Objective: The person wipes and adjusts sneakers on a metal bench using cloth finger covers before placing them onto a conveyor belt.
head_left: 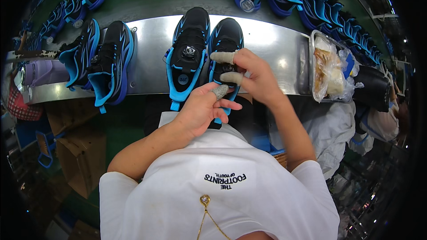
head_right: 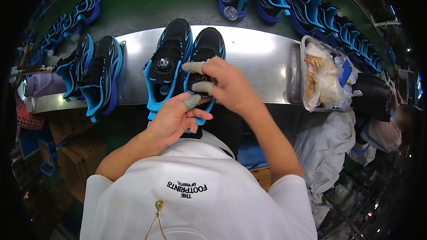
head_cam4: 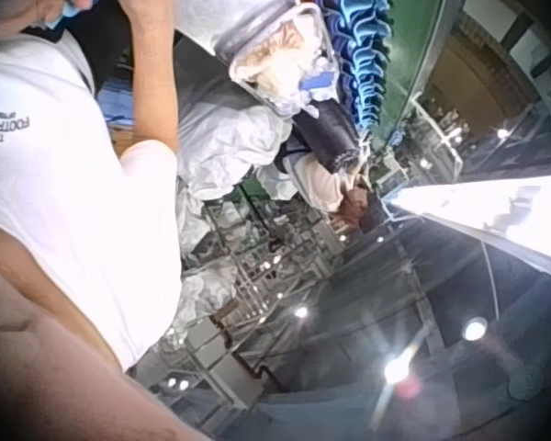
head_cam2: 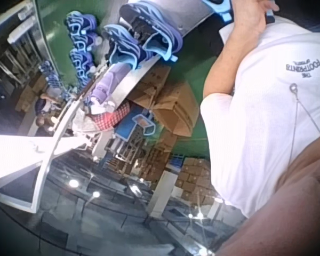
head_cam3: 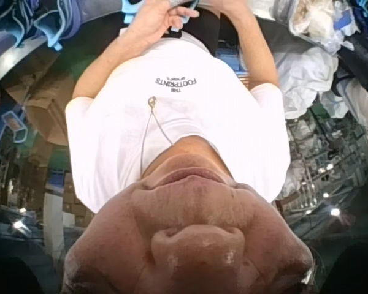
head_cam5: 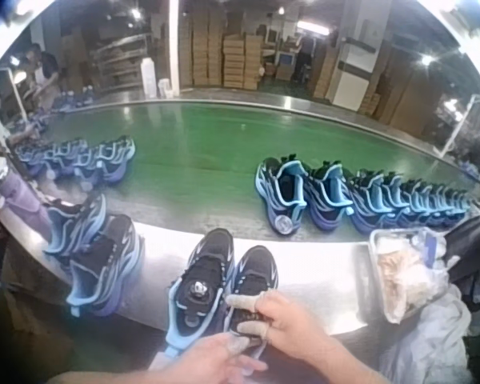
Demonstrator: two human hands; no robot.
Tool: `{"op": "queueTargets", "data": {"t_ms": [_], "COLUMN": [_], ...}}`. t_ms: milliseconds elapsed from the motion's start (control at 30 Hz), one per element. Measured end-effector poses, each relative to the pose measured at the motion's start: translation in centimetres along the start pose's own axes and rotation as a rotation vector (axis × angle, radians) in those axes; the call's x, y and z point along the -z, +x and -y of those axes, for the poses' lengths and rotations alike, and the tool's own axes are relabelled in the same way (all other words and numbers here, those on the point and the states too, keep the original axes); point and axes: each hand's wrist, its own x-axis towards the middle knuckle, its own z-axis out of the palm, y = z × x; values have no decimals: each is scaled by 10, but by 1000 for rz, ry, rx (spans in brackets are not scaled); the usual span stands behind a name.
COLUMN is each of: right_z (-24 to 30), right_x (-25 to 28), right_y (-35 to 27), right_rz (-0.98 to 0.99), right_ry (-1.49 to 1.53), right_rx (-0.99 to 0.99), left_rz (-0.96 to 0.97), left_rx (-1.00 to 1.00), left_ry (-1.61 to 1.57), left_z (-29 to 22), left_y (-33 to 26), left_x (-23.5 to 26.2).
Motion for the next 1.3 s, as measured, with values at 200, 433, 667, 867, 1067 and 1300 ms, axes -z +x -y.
{"op": "queueTargets", "data": {"t_ms": [200, 433, 667, 867, 1067, 1300], "right_z": [-2, -11, -15, -9, -17, -17], "right_x": [-9, -11, -11, -3, -31, 2], "right_y": [0, -2, -1, -2, -9, 5], "right_rz": [-139, -32, -200, -44, -298, 49], "right_ry": [-82, 86, -12, -95, -146, 68], "right_rx": [39, 52, 116, 133, 99, 153], "left_rz": [9, -30, -6, -49, -20, -35], "left_rx": [-1, -22, -22, -29, -35, -28], "left_ry": [-33, -32, -40, -25, -22, -53], "left_z": [1, 0, -1, 2, 1, -2], "left_y": [0, 1, -1, -1, -2, -4], "left_x": [7, 1, 2, -1, 0, -4]}}
